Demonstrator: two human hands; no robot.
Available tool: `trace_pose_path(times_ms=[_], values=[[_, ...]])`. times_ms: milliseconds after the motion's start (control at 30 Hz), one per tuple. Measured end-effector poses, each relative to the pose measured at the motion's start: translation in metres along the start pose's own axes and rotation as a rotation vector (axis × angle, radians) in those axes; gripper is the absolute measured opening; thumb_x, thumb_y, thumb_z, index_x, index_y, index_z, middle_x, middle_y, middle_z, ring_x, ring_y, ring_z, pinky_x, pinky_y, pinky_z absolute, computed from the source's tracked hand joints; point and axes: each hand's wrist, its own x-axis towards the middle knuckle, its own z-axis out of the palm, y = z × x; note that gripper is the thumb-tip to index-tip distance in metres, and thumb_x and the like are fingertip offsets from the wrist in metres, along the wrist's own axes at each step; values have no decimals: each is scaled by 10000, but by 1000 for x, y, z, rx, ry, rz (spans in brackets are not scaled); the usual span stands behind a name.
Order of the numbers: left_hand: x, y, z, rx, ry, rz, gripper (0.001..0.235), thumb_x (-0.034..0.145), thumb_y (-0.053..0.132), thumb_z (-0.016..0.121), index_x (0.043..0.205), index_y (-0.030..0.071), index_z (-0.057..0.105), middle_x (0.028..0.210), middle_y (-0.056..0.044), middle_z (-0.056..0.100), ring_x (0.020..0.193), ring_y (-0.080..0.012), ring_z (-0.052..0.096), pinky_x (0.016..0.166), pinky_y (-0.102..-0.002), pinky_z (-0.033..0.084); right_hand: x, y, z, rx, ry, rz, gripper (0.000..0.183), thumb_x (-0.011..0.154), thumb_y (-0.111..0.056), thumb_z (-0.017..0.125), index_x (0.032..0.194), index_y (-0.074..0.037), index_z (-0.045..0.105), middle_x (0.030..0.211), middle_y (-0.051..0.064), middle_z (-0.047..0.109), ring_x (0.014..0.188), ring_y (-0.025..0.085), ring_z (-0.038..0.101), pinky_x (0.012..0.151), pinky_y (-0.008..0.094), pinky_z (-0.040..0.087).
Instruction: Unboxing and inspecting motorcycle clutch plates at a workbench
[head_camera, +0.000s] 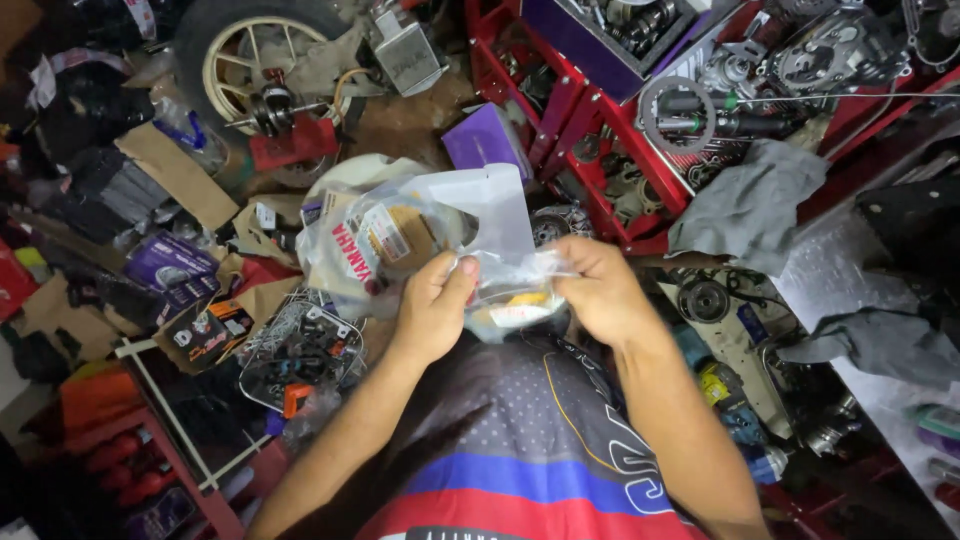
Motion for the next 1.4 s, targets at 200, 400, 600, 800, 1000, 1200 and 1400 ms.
trace_pose_path(times_ms=[200,400,600,800,1000,1200,1400], values=[[-3,12,1,247,63,303,153,1018,243,588,945,113,622,839,-86,615,819,-263,605,752,-374,525,-19,17,12,565,-50,148,542,664,115,538,1199,87,620,847,164,686,659,194,676,551,298,578],[-8,49,-3,687,-163,927,120,952,281,615,994,201,693,1028,-3,650,1035,-252,607,881,-430,462,-23,30,10,481,-58,162,718,669,123,527,1385,66,529,933,175,706,736,215,705,586,293,598],[-5,59,-4,507,-172,875,219,1026,312,591,866,184,669,875,27,665,962,-221,634,921,-394,442,-39,9,-12,358,-226,-126,570,916,-223,677,1405,33,534,1060,190,760,972,223,719,842,396,601],[-3,44,-16,367,-94,771,222,1045,277,600,912,110,664,879,-61,698,956,-274,681,1063,-443,402,-53,15,-32,-247,-17,-349,225,972,-258,683,860,-77,756,719,59,700,649,200,637,624,338,552],[-9,74,-14,396,-228,859,277,1034,319,606,862,107,653,699,-83,632,878,-280,667,984,-475,426,-61,-39,-34,-481,16,-767,412,1031,-328,575,712,-86,673,767,93,705,604,310,632,572,402,533],[-21,75,-12,191,-8,824,298,1018,254,611,774,95,673,699,-58,626,776,-297,652,798,-387,536,-72,15,-55,-382,181,-708,470,1029,-390,567,738,-42,688,750,117,699,591,280,629,561,375,530],[-31,45,10,8,297,491,358,1054,289,526,774,94,637,596,-88,562,568,-216,551,598,-357,502,-78,48,-29,-128,97,-635,406,1035,-283,609,722,-30,659,706,118,661,578,258,576,557,370,516]])
